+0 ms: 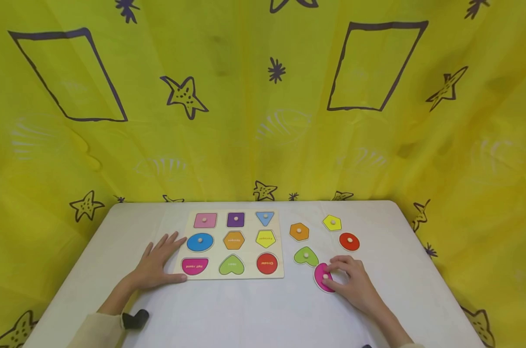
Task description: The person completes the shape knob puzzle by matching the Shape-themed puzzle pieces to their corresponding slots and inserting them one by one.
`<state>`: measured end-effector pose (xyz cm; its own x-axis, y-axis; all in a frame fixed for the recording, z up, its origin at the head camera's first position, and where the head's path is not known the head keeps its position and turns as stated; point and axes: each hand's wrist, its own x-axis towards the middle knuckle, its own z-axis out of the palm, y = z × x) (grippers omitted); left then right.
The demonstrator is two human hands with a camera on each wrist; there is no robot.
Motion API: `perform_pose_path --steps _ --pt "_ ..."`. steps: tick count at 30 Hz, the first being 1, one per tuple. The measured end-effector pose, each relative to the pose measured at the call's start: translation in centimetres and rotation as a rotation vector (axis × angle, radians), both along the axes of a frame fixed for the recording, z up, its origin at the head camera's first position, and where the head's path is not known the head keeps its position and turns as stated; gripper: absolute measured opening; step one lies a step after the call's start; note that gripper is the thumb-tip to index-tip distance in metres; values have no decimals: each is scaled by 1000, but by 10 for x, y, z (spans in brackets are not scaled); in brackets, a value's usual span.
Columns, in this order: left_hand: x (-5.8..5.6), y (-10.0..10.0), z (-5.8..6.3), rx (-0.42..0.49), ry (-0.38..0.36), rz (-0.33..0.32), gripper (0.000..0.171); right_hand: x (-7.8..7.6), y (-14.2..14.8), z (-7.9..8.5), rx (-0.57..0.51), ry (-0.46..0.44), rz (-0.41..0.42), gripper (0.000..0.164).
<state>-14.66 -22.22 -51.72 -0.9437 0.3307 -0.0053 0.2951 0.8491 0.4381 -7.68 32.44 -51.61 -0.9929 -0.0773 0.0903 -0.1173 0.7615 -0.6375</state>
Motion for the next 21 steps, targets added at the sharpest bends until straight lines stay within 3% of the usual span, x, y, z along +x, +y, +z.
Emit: perform_pose_path --steps 13,21 --pt "1 1 3 4 5 1 108 1 1 2 -13 -17 -8 15" --pt "2 1 4 11 2 2 108 3 0 -2 -28 60 -1 16"
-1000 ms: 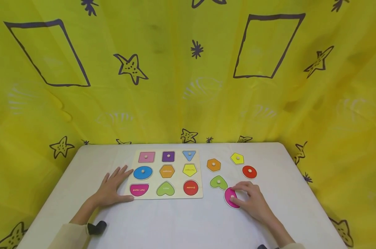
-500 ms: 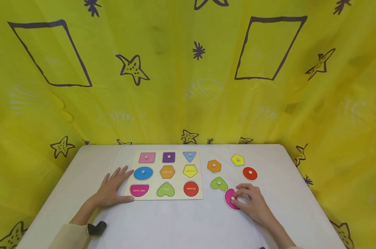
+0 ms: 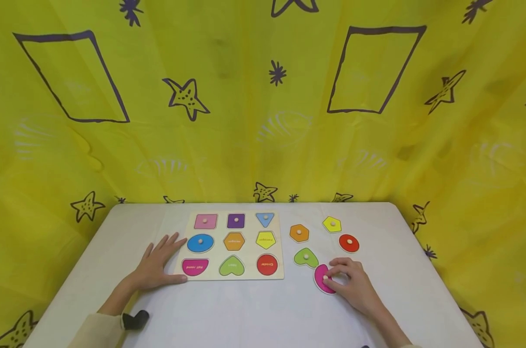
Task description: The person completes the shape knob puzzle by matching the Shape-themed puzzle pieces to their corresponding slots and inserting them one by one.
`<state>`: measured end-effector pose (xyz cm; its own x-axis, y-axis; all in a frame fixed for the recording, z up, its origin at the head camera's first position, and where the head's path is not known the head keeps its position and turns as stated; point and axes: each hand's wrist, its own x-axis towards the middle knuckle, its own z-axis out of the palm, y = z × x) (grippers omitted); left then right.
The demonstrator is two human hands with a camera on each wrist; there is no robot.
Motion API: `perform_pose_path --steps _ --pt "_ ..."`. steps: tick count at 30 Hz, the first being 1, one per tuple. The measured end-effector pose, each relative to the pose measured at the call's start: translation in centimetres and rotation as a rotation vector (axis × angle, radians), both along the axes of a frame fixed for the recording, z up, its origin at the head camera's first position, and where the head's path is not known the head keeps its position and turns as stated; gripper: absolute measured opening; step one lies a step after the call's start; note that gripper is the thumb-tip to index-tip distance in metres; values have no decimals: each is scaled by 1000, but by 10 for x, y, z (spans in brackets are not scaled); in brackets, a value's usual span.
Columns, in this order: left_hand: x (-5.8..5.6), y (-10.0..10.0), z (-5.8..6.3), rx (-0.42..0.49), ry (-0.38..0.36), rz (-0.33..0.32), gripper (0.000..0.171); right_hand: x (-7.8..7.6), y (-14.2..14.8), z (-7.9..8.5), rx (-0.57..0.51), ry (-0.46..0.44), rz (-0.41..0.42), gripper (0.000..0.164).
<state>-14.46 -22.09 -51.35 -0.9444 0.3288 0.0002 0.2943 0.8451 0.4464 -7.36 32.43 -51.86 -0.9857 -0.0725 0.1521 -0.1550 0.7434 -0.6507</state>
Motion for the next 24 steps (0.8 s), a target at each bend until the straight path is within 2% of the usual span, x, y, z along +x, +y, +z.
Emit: perform_pose_path --steps 4,10,16,24 --pt "1 0 1 1 -2 0 108 1 -2 -2 4 24 -5 15" --pt "2 1 -3 31 19 -5 109 -2 -2 10 17 -33 -5 12" --pt "0 -2 -12 21 59 -10 110 -12 -1 22 11 34 42 16" --pt "4 1 -1 65 53 -16 109 -29 -12 44 -31 95 97 17"
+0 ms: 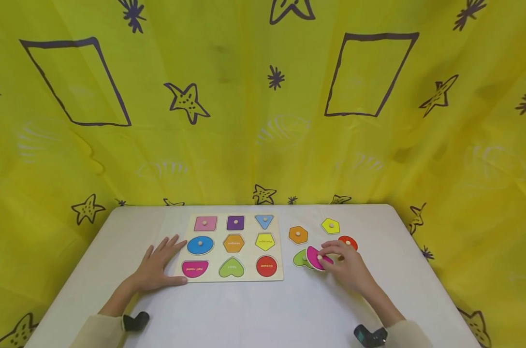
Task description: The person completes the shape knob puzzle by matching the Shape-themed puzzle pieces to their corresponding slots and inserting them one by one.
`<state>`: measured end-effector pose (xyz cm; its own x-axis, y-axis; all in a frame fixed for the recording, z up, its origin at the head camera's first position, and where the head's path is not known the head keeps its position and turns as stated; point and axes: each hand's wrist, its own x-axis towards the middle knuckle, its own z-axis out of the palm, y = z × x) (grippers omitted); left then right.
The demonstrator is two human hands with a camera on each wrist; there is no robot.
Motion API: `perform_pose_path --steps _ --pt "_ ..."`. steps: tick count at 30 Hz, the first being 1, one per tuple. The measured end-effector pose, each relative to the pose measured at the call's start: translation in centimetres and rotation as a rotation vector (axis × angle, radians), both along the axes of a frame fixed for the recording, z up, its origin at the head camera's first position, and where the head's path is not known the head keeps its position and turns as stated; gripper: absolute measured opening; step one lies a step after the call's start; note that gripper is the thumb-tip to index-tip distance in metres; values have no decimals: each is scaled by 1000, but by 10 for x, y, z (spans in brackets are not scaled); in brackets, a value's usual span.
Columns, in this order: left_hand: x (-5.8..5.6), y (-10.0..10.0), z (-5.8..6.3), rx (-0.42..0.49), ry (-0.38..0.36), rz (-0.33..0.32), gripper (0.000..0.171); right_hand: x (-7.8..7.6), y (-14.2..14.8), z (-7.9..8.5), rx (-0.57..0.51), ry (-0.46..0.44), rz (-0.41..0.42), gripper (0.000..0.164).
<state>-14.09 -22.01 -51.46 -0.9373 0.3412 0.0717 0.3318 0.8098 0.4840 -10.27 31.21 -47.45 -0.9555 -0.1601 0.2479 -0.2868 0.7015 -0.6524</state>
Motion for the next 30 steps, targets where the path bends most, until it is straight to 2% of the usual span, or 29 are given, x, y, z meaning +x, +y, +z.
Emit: perform_pose_path --steps 4,8,15,20,30 --pt "1 0 2 -5 -5 0 108 -10 -7 4 -45 -5 27 18" --pt "0 0 0 -17 3 -7 108 -19 -18 7 -92 -34 30 16" --pt "-1 1 4 -44 -52 14 109 -32 -42 11 -149 -107 31 14" --pt "0 2 5 -62 -59 18 108 -43 -61 10 -167 -142 39 15" --pt "-1 0 -2 -29 -21 5 109 -60 -111 10 -164 -86 139 11"
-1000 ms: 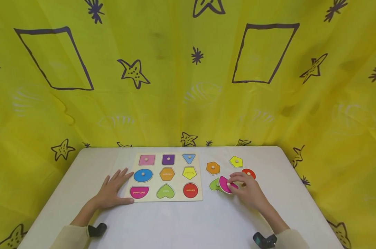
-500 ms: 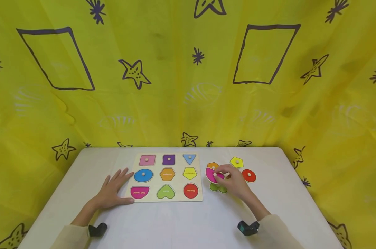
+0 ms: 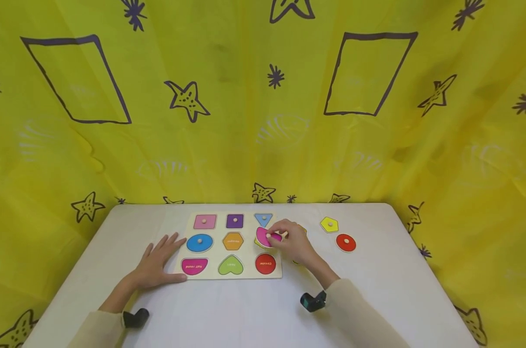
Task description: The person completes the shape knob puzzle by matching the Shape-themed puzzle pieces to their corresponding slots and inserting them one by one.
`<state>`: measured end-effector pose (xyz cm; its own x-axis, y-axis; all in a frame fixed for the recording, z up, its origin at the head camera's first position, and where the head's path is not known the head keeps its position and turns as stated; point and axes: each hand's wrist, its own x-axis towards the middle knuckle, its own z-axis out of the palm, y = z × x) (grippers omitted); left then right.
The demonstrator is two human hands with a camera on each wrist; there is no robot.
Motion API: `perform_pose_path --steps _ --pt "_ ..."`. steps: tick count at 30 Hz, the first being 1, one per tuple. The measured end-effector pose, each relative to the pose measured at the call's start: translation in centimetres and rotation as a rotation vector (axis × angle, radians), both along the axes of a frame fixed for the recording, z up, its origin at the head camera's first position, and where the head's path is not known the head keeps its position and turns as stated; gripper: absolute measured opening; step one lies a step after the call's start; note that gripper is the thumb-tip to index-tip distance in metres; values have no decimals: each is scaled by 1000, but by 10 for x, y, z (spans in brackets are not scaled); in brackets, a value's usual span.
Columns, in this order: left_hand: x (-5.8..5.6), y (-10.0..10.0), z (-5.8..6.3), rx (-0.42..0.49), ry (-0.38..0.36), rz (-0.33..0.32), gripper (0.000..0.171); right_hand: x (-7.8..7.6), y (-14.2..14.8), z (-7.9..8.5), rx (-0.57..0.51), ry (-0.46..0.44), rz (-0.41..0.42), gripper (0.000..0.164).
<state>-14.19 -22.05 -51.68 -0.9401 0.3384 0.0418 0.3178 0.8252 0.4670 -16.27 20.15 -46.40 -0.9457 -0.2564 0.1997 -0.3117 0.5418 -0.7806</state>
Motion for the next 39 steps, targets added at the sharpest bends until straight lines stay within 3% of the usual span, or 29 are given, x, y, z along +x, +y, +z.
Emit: perform_pose_path --steps 17,26,34,39 --pt "-4 1 3 -47 -42 7 109 -15 -83 -14 -49 -28 129 6" --pt "-4 1 5 -55 -56 4 109 -14 -132 -23 -51 -101 179 6" --pt "-4 0 2 -25 -37 -21 109 -11 -158 -37 -42 -97 215 8" --pt "-2 -1 4 -23 -12 -28 108 -10 -169 -42 7 -35 234 9"
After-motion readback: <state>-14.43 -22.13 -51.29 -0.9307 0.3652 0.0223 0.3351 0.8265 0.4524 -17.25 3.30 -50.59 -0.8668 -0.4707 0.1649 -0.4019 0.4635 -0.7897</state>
